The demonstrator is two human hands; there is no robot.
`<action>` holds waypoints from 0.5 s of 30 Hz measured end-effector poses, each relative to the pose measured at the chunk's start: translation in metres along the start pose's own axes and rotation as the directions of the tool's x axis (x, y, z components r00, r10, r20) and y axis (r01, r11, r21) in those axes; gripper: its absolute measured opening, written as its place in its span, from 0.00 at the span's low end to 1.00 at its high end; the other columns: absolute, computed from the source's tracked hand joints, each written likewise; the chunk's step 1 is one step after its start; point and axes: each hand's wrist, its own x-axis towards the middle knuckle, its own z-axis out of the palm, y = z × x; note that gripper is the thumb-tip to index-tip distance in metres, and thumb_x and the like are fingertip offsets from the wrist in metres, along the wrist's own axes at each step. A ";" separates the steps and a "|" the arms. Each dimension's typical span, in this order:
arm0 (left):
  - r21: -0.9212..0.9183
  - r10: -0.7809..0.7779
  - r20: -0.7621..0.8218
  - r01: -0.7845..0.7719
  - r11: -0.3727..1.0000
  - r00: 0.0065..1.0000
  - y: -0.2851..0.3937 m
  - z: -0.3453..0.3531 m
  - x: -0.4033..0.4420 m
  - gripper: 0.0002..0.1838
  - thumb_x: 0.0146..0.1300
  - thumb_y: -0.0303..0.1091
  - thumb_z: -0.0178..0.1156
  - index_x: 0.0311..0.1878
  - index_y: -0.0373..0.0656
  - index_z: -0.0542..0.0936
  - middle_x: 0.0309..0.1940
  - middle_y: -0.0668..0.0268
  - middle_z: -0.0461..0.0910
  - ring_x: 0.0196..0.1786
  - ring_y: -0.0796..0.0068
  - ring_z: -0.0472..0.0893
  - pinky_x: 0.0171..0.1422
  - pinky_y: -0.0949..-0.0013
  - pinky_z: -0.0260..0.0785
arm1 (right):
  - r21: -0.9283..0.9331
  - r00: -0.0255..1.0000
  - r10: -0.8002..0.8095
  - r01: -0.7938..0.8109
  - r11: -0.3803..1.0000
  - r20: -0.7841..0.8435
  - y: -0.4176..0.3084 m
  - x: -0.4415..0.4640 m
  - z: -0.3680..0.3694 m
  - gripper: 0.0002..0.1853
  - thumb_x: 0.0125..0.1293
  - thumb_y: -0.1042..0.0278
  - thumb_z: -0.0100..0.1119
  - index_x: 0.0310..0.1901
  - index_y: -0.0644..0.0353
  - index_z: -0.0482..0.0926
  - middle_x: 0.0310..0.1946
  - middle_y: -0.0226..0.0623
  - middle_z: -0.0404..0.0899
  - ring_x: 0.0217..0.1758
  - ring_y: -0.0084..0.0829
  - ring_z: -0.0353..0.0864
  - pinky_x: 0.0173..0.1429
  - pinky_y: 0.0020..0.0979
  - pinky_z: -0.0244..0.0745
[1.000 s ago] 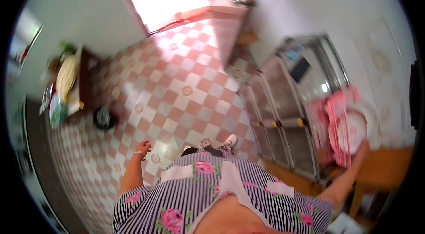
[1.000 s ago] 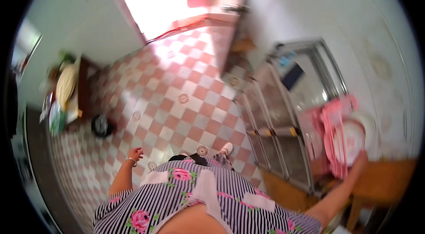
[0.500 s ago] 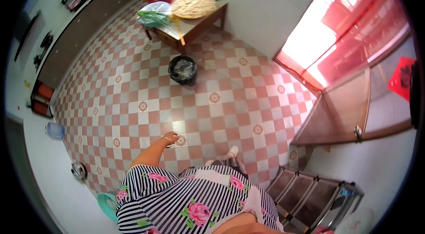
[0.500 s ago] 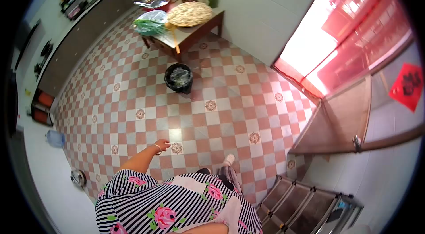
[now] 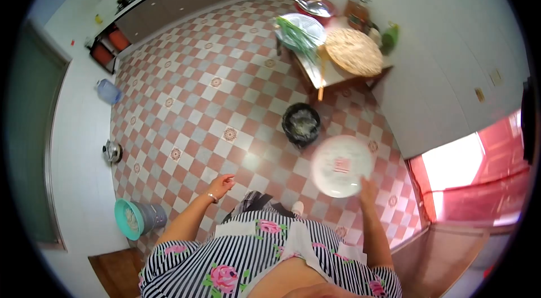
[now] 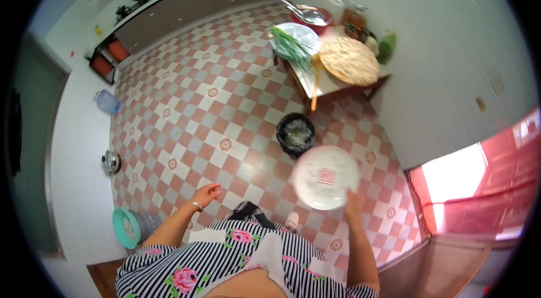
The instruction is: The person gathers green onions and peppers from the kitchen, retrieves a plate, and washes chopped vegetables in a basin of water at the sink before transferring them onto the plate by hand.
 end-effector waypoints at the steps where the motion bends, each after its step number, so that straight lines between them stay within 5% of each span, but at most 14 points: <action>1: -0.118 -0.032 -0.063 0.025 0.993 0.997 -0.005 -0.012 0.007 0.21 0.63 0.41 0.53 0.56 0.40 0.70 0.36 0.65 0.78 0.35 0.79 0.76 0.40 0.76 0.70 | 0.016 0.971 -0.042 0.040 0.999 0.234 -0.041 0.034 0.039 0.22 0.64 0.53 0.48 0.44 0.68 0.75 0.34 0.45 0.79 0.39 0.38 0.75 0.45 0.38 0.67; 2: -0.247 -0.105 -0.112 0.075 0.966 0.988 0.003 -0.025 0.016 0.21 0.64 0.42 0.52 0.57 0.40 0.70 0.37 0.65 0.78 0.34 0.78 0.76 0.40 0.76 0.70 | 0.061 0.945 -0.162 0.151 0.987 0.284 -0.071 0.064 0.087 0.19 0.64 0.57 0.49 0.37 0.69 0.76 0.26 0.39 0.78 0.31 0.29 0.74 0.36 0.35 0.67; 5: -0.530 -0.274 -0.176 0.144 0.836 0.945 0.029 -0.064 0.040 0.24 0.68 0.49 0.44 0.59 0.42 0.67 0.41 0.64 0.77 0.34 0.78 0.76 0.40 0.76 0.70 | 0.294 0.831 -0.240 0.098 0.951 0.501 -0.152 0.121 0.218 0.12 0.65 0.66 0.47 0.38 0.68 0.76 0.26 0.30 0.76 0.30 0.19 0.71 0.35 0.26 0.68; 6: -0.551 -0.246 -0.181 0.109 0.827 0.952 0.036 -0.083 0.061 0.25 0.68 0.50 0.42 0.60 0.42 0.66 0.41 0.64 0.77 0.34 0.77 0.76 0.40 0.75 0.70 | 0.431 0.793 -0.308 0.064 0.900 0.526 -0.169 0.137 0.263 0.12 0.65 0.67 0.47 0.40 0.68 0.76 0.28 0.29 0.77 0.32 0.18 0.71 0.37 0.24 0.68; 9: -0.572 -0.145 -0.136 0.042 0.819 0.980 0.059 -0.137 0.112 0.29 0.68 0.55 0.35 0.62 0.43 0.64 0.43 0.64 0.77 0.36 0.76 0.76 0.42 0.72 0.70 | 0.431 0.699 -0.266 -0.066 0.900 0.664 -0.197 0.180 0.353 0.13 0.65 0.67 0.46 0.41 0.68 0.75 0.31 0.29 0.77 0.35 0.18 0.71 0.40 0.22 0.68; 10: -0.594 -0.115 -0.148 0.005 0.805 0.982 0.071 -0.161 0.144 0.28 0.68 0.54 0.37 0.62 0.44 0.64 0.43 0.63 0.77 0.37 0.77 0.76 0.42 0.72 0.69 | 0.459 0.717 -0.343 0.036 0.888 0.606 -0.217 0.191 0.374 0.13 0.65 0.67 0.46 0.41 0.70 0.75 0.32 0.29 0.77 0.35 0.18 0.72 0.40 0.22 0.68; 15: -0.626 -0.024 -0.072 -0.026 0.779 0.997 0.130 -0.252 0.263 0.25 0.67 0.45 0.46 0.62 0.41 0.63 0.45 0.61 0.76 0.41 0.77 0.76 0.45 0.71 0.69 | 0.375 0.729 -0.121 -0.197 0.906 0.674 -0.309 0.246 0.424 0.14 0.67 0.67 0.43 0.42 0.71 0.74 0.33 0.31 0.78 0.34 0.18 0.73 0.40 0.21 0.69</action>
